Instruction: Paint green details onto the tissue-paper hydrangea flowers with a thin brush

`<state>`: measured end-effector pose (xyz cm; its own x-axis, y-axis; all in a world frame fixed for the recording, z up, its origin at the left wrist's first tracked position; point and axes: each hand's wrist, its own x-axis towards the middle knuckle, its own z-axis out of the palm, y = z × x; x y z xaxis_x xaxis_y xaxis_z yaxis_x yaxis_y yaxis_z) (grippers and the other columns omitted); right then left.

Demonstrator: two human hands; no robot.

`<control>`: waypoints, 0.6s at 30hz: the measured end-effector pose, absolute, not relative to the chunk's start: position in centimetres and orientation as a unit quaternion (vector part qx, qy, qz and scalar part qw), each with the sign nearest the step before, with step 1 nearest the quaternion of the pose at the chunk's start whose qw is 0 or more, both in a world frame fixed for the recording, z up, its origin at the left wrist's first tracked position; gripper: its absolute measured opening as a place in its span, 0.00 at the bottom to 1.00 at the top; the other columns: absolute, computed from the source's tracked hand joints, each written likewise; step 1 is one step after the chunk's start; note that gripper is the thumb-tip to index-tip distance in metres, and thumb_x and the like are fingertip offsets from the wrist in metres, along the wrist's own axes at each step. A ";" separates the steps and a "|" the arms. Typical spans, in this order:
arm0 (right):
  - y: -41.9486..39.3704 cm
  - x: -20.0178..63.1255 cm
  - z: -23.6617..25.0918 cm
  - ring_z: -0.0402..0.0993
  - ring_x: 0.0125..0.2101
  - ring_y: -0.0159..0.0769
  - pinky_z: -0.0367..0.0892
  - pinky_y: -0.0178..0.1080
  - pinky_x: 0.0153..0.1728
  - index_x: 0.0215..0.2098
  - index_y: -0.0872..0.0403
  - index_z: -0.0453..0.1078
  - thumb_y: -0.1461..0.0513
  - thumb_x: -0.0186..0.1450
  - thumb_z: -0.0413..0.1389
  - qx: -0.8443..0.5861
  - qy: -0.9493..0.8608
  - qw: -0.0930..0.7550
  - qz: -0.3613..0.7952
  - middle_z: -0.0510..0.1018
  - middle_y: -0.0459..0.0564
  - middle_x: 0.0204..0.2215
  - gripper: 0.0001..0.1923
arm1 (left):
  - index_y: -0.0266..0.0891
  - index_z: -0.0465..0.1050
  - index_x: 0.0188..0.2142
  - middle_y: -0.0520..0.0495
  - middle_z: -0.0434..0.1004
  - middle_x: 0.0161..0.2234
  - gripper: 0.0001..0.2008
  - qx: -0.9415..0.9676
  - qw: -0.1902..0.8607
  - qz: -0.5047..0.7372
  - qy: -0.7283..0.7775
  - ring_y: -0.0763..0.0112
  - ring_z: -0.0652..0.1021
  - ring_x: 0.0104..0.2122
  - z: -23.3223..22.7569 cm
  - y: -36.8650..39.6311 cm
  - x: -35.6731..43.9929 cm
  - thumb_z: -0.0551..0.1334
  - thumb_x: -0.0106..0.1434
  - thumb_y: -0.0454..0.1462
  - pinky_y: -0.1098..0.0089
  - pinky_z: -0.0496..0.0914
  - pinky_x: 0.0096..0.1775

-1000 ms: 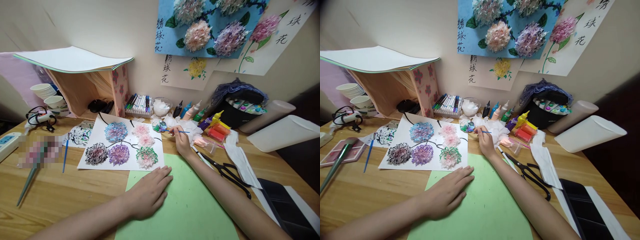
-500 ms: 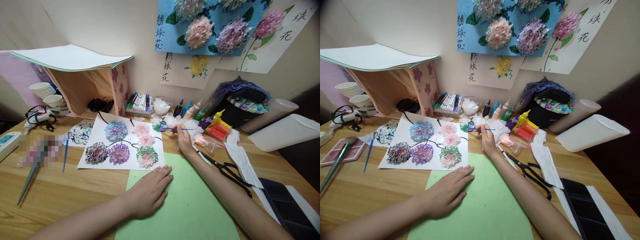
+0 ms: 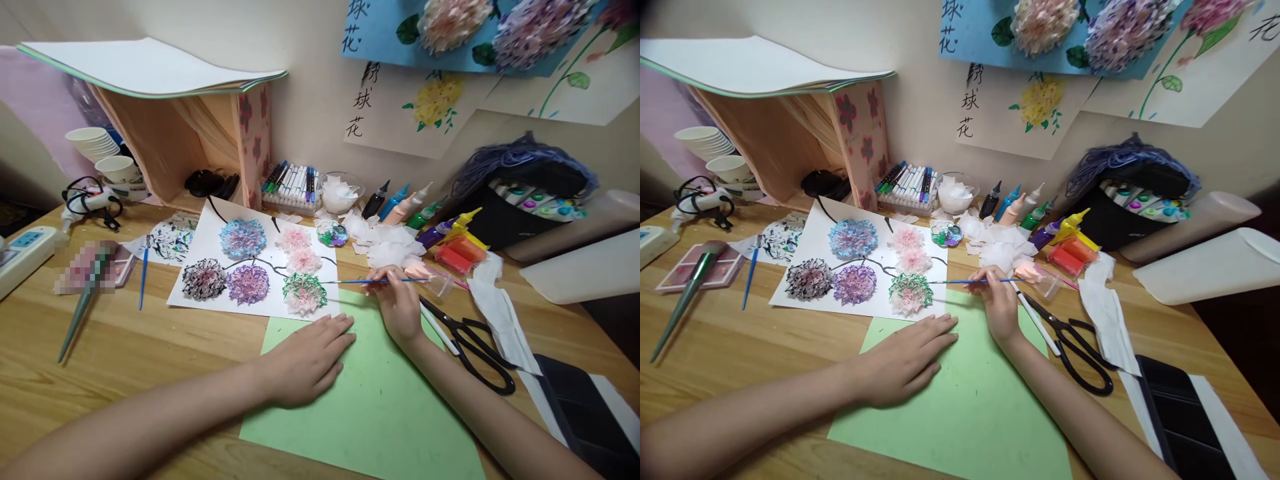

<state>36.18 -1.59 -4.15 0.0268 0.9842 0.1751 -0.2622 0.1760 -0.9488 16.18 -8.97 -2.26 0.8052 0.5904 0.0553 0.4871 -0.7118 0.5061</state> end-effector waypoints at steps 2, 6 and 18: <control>-2.2 36.1 -4.1 0.71 0.27 0.32 0.66 0.35 0.28 0.28 0.53 0.69 0.57 0.66 0.51 -0.379 -0.508 0.591 0.499 0.71 0.46 0.26 0.12 | 0.28 0.56 0.61 0.35 0.51 0.65 0.23 0.920 0.241 0.106 0.292 0.59 0.53 0.65 -2.4 -9.0 16.2 0.46 0.70 0.38 0.60 0.49 0.64; -2.3 35.9 -4.2 0.70 0.31 0.33 0.64 0.36 0.31 0.30 0.52 0.69 0.58 0.67 0.49 -0.365 -0.550 0.576 0.482 0.71 0.46 0.28 0.11 | 0.27 0.56 0.61 0.34 0.52 0.65 0.24 0.921 0.239 0.105 0.289 0.58 0.53 0.64 -2.4 -9.0 16.3 0.46 0.70 0.38 0.59 0.50 0.64; -2.4 36.0 -4.2 0.69 0.30 0.33 0.63 0.36 0.31 0.31 0.52 0.70 0.59 0.68 0.48 -0.337 -0.565 0.573 0.489 0.71 0.46 0.28 0.12 | 0.27 0.57 0.61 0.33 0.52 0.64 0.24 0.920 0.241 0.104 0.290 0.56 0.54 0.64 -2.5 -8.9 16.4 0.47 0.69 0.38 0.59 0.51 0.63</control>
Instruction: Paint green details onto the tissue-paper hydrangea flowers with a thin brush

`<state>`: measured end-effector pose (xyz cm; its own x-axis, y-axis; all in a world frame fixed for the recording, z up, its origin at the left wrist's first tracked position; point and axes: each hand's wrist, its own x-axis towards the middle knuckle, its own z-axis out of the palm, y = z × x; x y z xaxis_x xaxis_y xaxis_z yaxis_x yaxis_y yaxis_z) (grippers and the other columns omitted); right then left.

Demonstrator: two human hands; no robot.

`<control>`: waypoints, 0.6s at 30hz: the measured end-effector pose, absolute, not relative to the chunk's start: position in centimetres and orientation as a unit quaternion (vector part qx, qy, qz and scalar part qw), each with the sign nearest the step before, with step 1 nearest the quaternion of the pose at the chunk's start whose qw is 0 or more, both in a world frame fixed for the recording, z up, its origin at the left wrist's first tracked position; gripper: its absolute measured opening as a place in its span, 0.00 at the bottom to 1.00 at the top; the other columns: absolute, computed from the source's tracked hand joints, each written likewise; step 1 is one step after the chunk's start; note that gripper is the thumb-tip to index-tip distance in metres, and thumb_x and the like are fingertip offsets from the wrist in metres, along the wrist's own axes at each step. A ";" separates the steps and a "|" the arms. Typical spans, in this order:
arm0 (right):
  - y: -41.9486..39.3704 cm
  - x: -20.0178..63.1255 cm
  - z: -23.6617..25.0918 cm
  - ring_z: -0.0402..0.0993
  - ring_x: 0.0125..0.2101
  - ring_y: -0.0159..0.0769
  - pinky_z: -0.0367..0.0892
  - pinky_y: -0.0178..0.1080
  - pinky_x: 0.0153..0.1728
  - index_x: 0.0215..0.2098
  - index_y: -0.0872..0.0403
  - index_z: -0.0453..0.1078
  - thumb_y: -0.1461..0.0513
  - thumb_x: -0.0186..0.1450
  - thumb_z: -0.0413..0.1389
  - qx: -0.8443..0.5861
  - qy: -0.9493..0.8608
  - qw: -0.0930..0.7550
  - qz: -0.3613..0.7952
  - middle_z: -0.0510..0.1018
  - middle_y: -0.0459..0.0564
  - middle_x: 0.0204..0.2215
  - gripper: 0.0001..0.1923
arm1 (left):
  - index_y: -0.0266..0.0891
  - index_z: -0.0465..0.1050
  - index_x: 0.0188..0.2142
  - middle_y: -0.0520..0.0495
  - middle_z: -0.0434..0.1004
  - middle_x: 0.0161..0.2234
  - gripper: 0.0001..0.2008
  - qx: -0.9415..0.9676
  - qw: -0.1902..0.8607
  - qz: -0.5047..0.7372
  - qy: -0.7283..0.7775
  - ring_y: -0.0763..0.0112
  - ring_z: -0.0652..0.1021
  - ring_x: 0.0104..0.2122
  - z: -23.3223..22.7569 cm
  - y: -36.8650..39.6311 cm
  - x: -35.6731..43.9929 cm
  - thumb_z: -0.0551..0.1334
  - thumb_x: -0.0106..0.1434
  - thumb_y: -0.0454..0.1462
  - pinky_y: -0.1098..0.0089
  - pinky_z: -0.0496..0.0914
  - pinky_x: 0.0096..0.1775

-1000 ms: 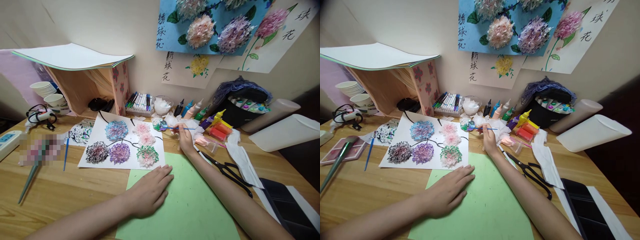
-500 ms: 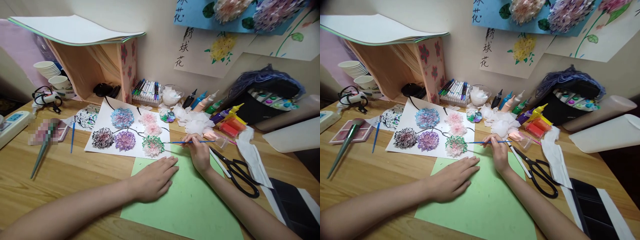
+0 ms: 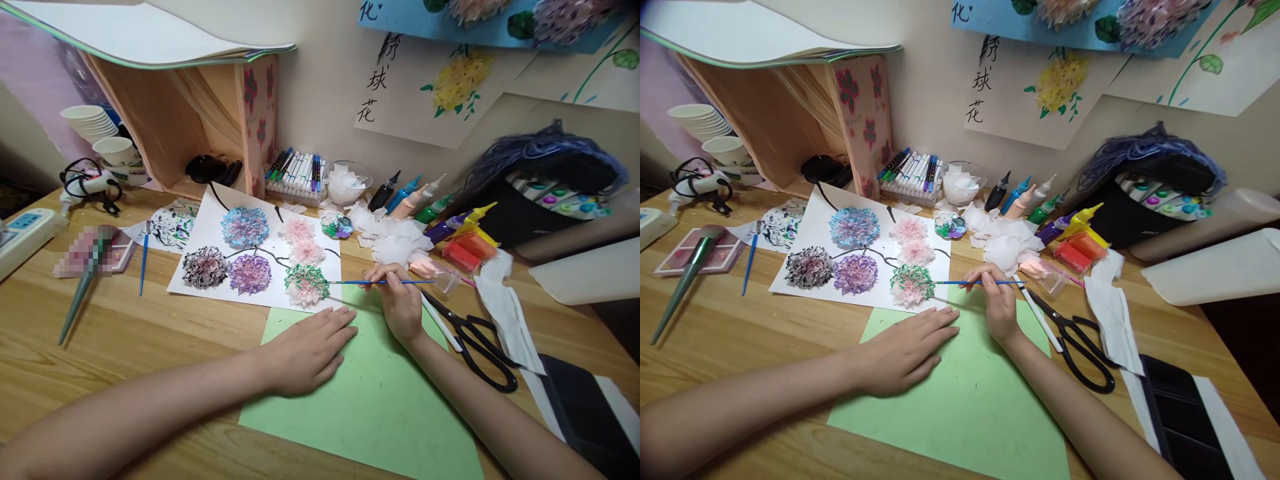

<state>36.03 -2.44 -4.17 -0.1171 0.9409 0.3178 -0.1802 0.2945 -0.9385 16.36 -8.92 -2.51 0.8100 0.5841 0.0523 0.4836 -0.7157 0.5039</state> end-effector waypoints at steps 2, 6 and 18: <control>-2.4 36.0 -4.2 0.69 0.30 0.33 0.62 0.37 0.32 0.30 0.52 0.70 0.60 0.68 0.48 -0.342 -0.569 0.565 0.490 0.71 0.46 0.27 0.12 | 0.27 0.57 0.61 0.33 0.52 0.64 0.24 0.921 0.238 0.106 0.291 0.56 0.55 0.64 -2.6 -9.0 16.4 0.47 0.69 0.37 0.59 0.51 0.63; -2.4 36.0 -4.2 0.68 0.31 0.34 0.62 0.37 0.31 0.30 0.52 0.70 0.59 0.68 0.48 -0.339 -0.566 0.574 0.486 0.71 0.47 0.27 0.12 | 0.27 0.57 0.61 0.33 0.52 0.65 0.24 0.921 0.236 0.112 0.289 0.56 0.54 0.64 -2.9 -9.0 16.3 0.47 0.69 0.38 0.59 0.50 0.63; -2.4 36.0 -4.1 0.69 0.30 0.34 0.62 0.37 0.31 0.30 0.53 0.70 0.60 0.68 0.48 -0.343 -0.566 0.561 0.497 0.71 0.47 0.27 0.12 | 0.27 0.56 0.61 0.33 0.51 0.65 0.24 0.922 0.236 0.103 0.290 0.57 0.53 0.64 -2.7 -8.9 16.3 0.47 0.69 0.37 0.59 0.50 0.63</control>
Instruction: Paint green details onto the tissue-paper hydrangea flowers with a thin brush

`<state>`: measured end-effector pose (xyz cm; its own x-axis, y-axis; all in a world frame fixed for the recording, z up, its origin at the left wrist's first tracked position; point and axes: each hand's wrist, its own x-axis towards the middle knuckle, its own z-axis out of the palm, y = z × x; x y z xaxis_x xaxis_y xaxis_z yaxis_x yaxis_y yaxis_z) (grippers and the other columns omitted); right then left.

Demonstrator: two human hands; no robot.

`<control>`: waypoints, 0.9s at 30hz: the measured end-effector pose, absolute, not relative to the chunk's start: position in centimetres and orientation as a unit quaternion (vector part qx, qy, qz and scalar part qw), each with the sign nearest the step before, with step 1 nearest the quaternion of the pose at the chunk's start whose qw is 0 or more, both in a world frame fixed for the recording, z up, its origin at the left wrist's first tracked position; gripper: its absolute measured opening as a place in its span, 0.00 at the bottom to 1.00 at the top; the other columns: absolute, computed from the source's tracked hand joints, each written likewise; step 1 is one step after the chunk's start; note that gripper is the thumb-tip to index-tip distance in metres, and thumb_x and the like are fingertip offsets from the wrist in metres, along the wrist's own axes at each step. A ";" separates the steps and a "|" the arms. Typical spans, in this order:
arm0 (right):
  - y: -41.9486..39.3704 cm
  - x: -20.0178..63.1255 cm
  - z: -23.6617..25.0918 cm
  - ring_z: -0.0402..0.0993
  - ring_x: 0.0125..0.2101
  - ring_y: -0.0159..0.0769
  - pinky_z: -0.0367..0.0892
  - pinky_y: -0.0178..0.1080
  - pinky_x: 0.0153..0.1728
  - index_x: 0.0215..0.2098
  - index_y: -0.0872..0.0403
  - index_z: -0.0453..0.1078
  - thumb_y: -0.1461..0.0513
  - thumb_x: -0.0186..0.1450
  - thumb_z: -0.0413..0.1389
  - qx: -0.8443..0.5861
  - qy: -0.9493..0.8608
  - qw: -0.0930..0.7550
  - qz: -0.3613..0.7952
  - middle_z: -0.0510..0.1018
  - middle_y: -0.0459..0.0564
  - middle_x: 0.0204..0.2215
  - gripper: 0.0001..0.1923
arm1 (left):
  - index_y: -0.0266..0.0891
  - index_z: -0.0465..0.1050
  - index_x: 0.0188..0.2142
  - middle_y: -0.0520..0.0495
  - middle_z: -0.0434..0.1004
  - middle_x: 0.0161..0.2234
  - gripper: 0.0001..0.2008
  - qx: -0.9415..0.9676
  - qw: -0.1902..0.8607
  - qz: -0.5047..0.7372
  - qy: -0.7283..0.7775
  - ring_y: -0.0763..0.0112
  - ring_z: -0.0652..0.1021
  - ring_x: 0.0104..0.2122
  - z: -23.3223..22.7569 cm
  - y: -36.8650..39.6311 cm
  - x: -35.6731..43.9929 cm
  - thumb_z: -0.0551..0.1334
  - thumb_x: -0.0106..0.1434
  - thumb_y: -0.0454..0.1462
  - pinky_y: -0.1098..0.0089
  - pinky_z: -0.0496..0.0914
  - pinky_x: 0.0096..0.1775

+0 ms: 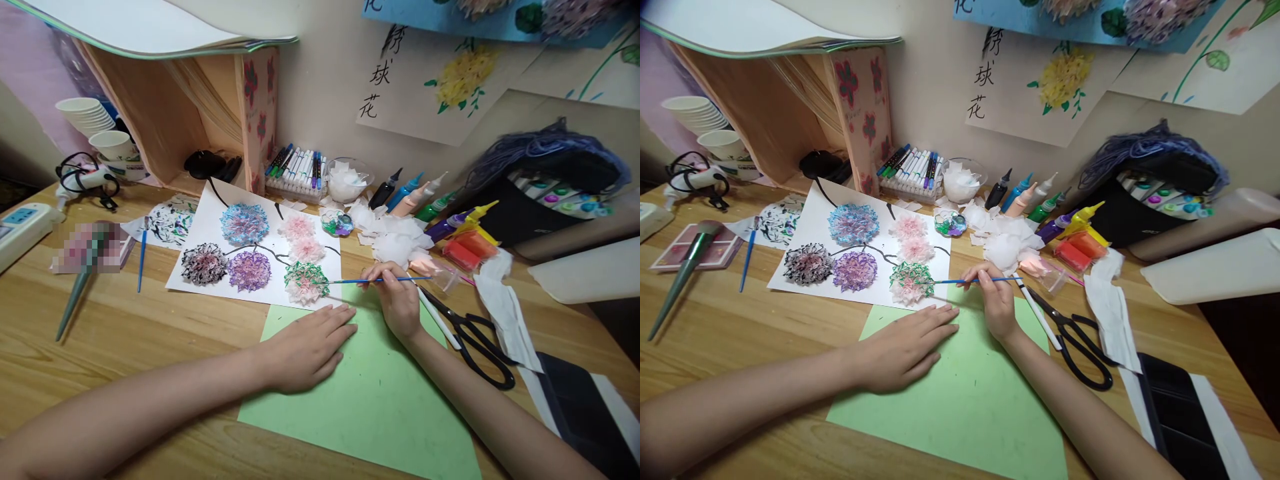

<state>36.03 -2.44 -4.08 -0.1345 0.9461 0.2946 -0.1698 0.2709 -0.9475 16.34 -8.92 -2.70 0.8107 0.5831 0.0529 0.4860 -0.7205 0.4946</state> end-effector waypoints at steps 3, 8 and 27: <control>-2.4 36.0 -4.0 0.69 0.30 0.34 0.62 0.37 0.30 0.29 0.52 0.70 0.61 0.68 0.48 -0.343 -0.557 0.591 0.471 0.70 0.46 0.27 0.12 | 0.27 0.56 0.61 0.34 0.52 0.65 0.24 0.921 0.237 0.104 0.291 0.57 0.54 0.64 -2.8 -8.9 16.3 0.46 0.69 0.38 0.59 0.50 0.63; -2.3 36.1 -4.2 0.69 0.30 0.33 0.63 0.37 0.31 0.30 0.53 0.70 0.61 0.68 0.48 -0.354 -0.571 0.590 0.447 0.70 0.46 0.27 0.12 | 0.28 0.56 0.61 0.34 0.52 0.65 0.23 0.921 0.236 0.109 0.290 0.58 0.54 0.64 -2.8 -8.8 16.3 0.46 0.69 0.38 0.59 0.51 0.63; -3.1 36.0 -4.1 0.70 0.30 0.38 0.63 0.42 0.33 0.29 0.51 0.68 0.62 0.67 0.46 -0.342 -0.658 0.591 0.317 0.72 0.48 0.26 0.12 | 0.29 0.56 0.61 0.34 0.51 0.65 0.23 0.918 0.241 0.125 0.288 0.58 0.54 0.64 -2.8 -8.9 16.3 0.47 0.69 0.37 0.59 0.52 0.63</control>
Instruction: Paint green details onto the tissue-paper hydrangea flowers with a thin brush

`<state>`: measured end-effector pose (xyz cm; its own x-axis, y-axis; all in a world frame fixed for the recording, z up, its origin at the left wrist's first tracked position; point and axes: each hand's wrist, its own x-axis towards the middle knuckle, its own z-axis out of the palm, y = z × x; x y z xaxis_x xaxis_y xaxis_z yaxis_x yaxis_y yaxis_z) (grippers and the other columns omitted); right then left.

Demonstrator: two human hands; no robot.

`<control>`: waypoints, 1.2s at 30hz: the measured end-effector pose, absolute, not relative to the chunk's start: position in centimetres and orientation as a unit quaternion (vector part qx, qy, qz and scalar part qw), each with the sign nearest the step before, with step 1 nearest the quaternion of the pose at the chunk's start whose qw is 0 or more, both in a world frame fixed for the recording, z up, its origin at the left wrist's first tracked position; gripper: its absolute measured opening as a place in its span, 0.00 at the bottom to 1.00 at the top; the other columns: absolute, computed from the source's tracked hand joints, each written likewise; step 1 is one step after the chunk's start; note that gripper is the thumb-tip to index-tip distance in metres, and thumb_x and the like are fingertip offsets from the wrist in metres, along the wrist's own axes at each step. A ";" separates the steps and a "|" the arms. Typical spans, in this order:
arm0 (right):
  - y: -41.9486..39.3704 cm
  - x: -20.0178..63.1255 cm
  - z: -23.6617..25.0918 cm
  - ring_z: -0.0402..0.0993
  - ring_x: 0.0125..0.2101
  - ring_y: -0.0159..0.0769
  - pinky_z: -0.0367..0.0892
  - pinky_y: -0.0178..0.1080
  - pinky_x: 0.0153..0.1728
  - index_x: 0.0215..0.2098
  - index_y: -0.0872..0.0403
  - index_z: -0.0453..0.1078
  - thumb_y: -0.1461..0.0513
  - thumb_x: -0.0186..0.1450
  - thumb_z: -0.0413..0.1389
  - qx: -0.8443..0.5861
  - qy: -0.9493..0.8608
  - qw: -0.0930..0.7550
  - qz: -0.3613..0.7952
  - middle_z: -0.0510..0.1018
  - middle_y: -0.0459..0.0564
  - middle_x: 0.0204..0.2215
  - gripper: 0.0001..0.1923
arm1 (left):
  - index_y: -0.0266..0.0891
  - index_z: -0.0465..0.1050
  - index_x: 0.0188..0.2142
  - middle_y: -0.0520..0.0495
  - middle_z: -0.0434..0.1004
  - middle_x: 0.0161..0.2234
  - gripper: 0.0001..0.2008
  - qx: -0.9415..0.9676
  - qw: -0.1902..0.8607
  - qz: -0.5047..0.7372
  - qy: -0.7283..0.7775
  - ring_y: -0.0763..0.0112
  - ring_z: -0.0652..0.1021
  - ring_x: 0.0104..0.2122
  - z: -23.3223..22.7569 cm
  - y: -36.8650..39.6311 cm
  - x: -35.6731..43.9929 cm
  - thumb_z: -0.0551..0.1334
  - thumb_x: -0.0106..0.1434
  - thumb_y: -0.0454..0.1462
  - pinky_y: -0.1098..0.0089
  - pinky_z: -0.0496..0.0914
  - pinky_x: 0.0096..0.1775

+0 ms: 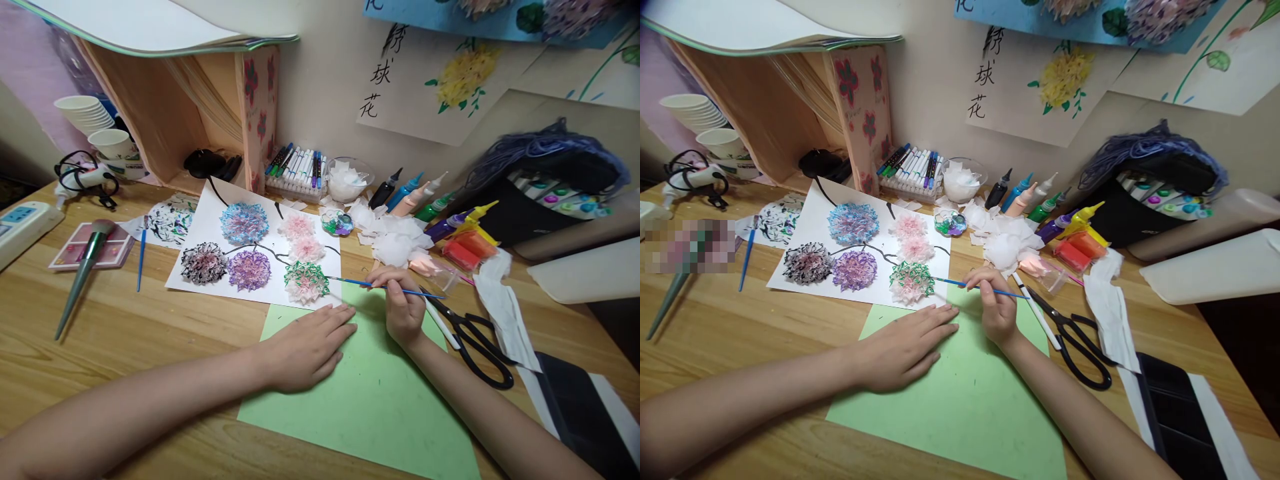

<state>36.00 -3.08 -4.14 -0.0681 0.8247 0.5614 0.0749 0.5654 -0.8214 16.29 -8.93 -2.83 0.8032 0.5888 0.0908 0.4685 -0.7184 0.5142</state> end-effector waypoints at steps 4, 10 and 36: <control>-3.3 36.0 -4.0 0.71 0.31 0.38 0.63 0.43 0.35 0.31 0.50 0.69 0.64 0.68 0.45 -0.344 -0.690 0.578 0.268 0.74 0.48 0.27 0.13 | 0.28 0.56 0.60 0.32 0.51 0.64 0.23 0.919 0.241 0.131 0.285 0.57 0.54 0.64 -2.9 -9.0 16.3 0.48 0.69 0.37 0.58 0.51 0.63; -3.7 36.3 -4.1 0.73 0.32 0.39 0.64 0.45 0.35 0.32 0.50 0.69 0.63 0.67 0.45 -0.339 -0.747 0.533 0.209 0.75 0.49 0.28 0.12 | 0.28 0.56 0.61 0.33 0.52 0.64 0.23 0.917 0.243 0.132 0.288 0.57 0.53 0.64 -2.9 -9.0 16.3 0.47 0.69 0.37 0.58 0.51 0.63; 3.2 34.6 -4.3 0.67 0.39 0.38 0.60 0.41 0.43 0.35 0.51 0.66 0.56 0.71 0.41 -0.484 -0.670 0.520 0.214 0.71 0.48 0.34 0.14 | 0.33 0.54 0.62 0.37 0.52 0.65 0.22 0.914 0.244 0.133 0.295 0.61 0.54 0.64 -2.1 -9.2 16.1 0.46 0.70 0.37 0.58 0.52 0.63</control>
<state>34.60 3.22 -4.35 0.0102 0.8713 0.4906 0.4269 0.4399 -0.7901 16.07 -9.16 -2.09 0.7906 0.6041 0.1002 0.4742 -0.7075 0.5240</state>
